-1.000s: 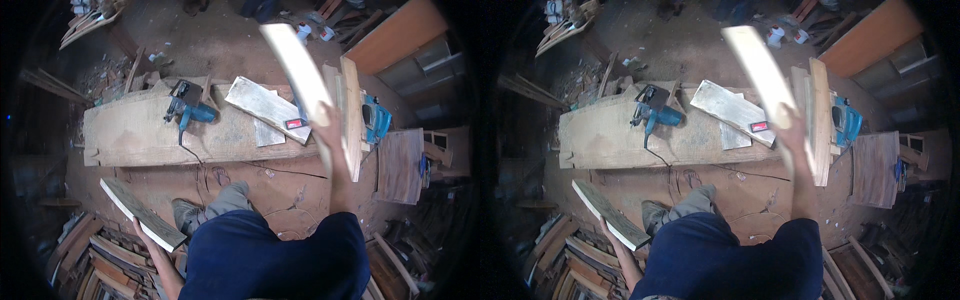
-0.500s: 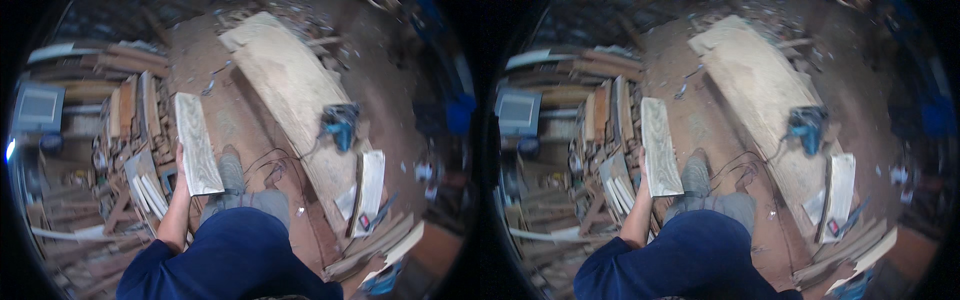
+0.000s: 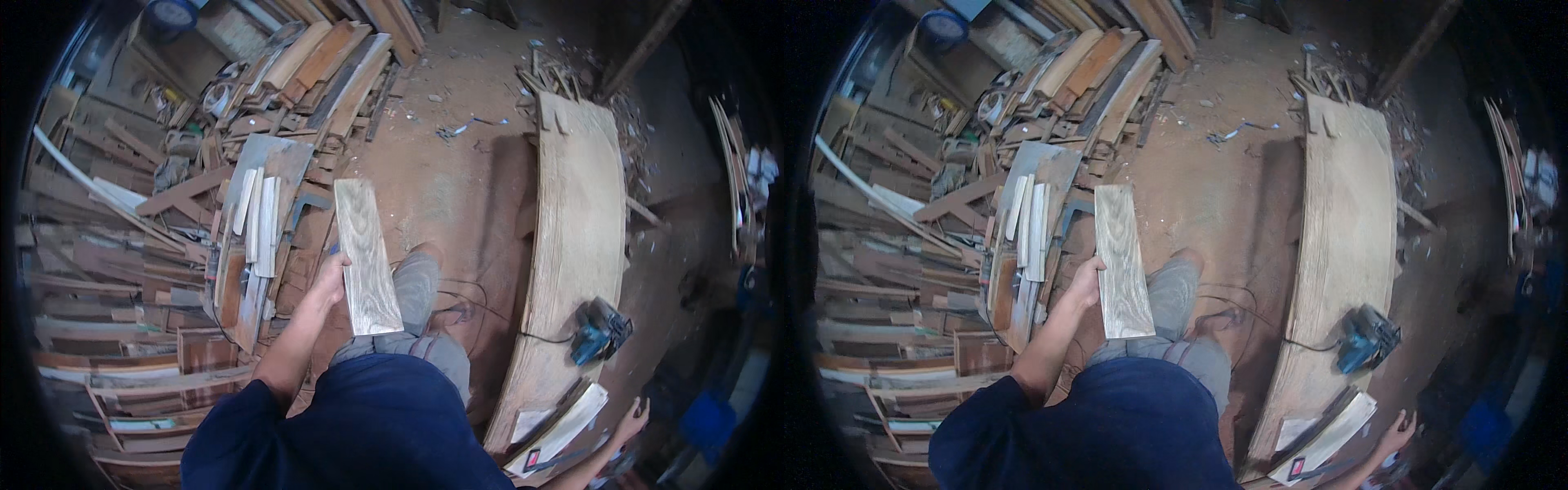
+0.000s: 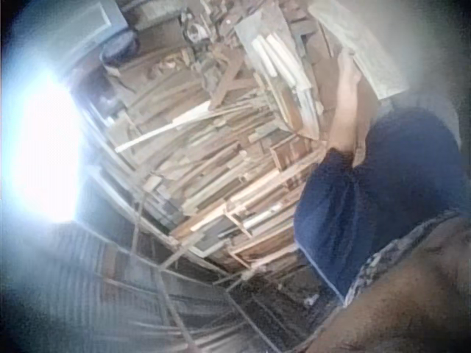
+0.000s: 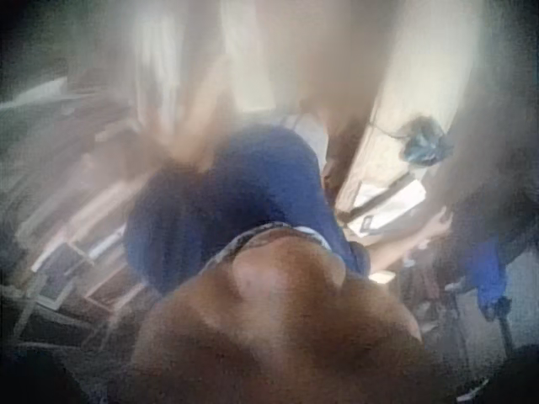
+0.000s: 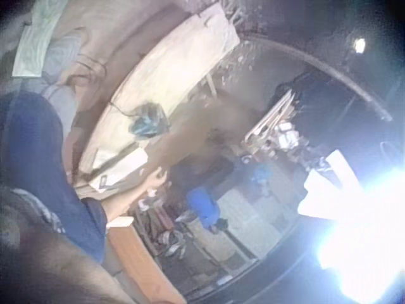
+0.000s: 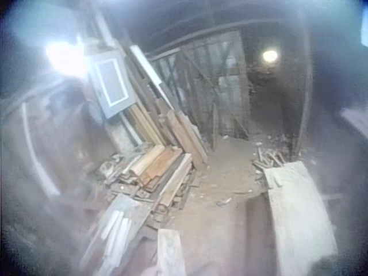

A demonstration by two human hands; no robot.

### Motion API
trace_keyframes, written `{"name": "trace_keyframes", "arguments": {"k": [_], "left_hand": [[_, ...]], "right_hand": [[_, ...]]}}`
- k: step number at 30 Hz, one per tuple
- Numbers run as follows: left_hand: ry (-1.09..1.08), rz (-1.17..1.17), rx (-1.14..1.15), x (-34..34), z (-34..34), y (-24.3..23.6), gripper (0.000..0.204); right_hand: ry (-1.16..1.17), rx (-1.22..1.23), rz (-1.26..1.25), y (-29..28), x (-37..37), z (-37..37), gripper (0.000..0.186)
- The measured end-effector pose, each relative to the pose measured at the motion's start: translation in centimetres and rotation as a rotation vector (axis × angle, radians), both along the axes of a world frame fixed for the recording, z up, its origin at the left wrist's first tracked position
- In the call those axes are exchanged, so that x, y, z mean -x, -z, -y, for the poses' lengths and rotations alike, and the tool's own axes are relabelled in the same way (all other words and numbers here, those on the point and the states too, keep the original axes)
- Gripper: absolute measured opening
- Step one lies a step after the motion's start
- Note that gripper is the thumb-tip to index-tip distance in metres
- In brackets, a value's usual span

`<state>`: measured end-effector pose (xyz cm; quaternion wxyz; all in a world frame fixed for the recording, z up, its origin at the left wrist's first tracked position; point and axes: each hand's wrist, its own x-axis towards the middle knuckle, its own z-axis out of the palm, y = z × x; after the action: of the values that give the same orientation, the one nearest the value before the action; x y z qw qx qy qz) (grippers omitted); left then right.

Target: The person uses a circular saw to cut a piece of wood on a workbench. They position the wood, operate the saw to make a cut, and then move the cut piece aside. The process is repeated with different pieces of wood.

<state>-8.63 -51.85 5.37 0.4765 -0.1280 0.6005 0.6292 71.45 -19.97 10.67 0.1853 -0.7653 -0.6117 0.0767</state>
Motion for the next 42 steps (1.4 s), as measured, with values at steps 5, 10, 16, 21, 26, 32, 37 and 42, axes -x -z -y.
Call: {"name": "trace_keyframes", "arguments": {"k": [5,10,16,21,26,32,37,42], "left_hand": [[-0.297,-0.059,0.072,3.7,5.9,3.5,0.062],[-0.247,-0.246,0.275,11.9,13.8,3.2,0.060],[-0.204,-0.430,0.299,26.1,22.5,5.2,0.049],[-0.154,-0.546,0.261,42.5,31.4,12.5,0.051],[-0.117,-0.603,0.292,56.6,37.3,19.2,0.055],[0.010,-0.500,0.432,64.2,39.1,23.5,0.067],[0.185,-0.637,0.563,66.4,39.5,25.7,0.087],[0.205,-0.650,0.674,66.6,37.6,24.6,0.108]], "right_hand": [[-0.242,0.072,-0.023,0.3,11.0,-0.5,0.043],[-0.331,0.299,-0.342,1.9,31.5,5.0,0.037],[-0.627,0.649,-0.570,6.5,62.6,19.6,0.038],[-0.860,0.987,-0.420,7.4,77.2,30.2,0.039],[-0.912,0.998,-0.155,5.8,79.5,33.0,0.038],[-0.566,0.967,-0.024,8.7,68.2,31.5,0.034],[-0.392,1.085,-0.037,7.0,70.4,32.5,0.043],[-0.657,1.030,0.012,6.5,78.4,33.6,0.039]]}}
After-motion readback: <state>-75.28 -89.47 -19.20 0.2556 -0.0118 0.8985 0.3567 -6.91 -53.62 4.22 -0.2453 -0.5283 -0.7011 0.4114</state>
